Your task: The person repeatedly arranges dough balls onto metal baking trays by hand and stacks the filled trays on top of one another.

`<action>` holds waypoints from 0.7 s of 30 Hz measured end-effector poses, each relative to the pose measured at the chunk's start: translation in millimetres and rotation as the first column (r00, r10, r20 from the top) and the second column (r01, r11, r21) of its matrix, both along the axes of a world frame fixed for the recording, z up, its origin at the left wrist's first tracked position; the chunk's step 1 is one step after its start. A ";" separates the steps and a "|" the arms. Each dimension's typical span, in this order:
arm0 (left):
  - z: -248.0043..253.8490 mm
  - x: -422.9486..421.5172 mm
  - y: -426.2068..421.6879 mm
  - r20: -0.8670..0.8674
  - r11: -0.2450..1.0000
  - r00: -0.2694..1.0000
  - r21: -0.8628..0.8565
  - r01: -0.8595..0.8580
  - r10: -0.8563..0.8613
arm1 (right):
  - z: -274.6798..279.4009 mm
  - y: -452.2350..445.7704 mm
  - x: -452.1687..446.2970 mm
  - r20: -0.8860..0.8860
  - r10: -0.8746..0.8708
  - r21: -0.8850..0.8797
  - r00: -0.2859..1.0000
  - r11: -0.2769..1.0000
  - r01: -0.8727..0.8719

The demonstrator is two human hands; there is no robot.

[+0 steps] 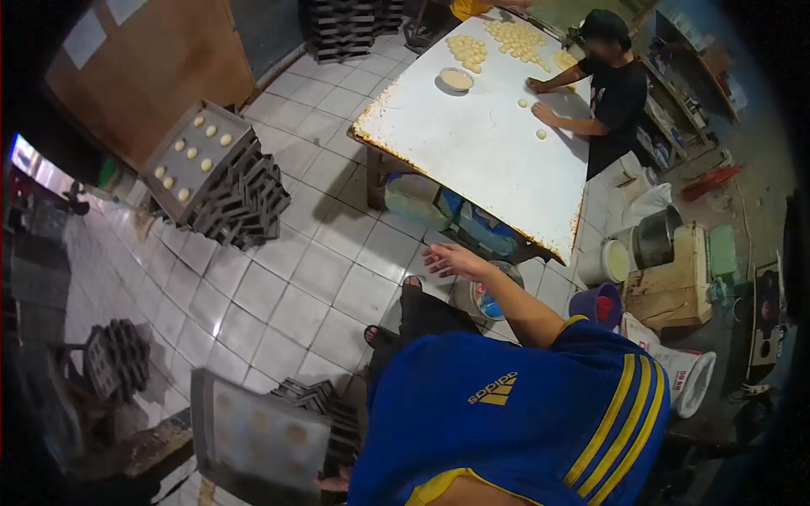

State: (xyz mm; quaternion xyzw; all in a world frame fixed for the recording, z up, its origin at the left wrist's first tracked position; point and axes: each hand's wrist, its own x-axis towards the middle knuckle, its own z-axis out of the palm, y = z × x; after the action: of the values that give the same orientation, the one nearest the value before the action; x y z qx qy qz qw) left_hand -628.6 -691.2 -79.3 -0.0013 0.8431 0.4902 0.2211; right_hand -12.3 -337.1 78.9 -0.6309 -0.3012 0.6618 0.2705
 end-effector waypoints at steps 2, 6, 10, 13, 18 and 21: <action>22.1 3.3 10.6 0.008 0.993 0.998 0.103 0.060 -0.061 | -2.5 4.1 -2.3 -0.089 -0.032 0.029 0.996 0.999 0.035; 68.6 -25.9 112.4 -0.031 0.813 0.919 0.455 0.364 -0.393 | -3.0 40.4 20.8 -0.072 -0.054 0.206 0.996 0.976 0.067; 123.1 0.5 336.3 0.189 0.670 0.740 0.605 0.430 -0.645 | 22.1 65.8 82.8 -0.155 -0.215 0.361 0.964 0.896 0.258; 152.3 91.0 500.8 0.187 0.526 0.536 0.608 0.595 -0.823 | 46.5 56.9 139.5 -0.360 -0.297 0.233 0.885 0.890 0.393; 201.3 366.8 659.2 0.154 0.052 -0.011 0.401 0.915 -0.988 | 15.9 17.5 234.1 -0.196 -0.610 0.210 0.768 0.739 0.640; 138.4 502.7 719.9 0.092 -0.275 -0.296 0.185 0.943 -0.951 | -7.0 -13.8 297.2 -0.327 -0.771 0.045 0.546 0.564 0.824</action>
State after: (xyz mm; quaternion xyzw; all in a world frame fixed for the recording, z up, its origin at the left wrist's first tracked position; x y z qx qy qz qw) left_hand -125.9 28.6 59.1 0.6263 0.4696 0.1295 0.6086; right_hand 284.9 -350.9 71.9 -0.5722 -0.0024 0.5118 0.6408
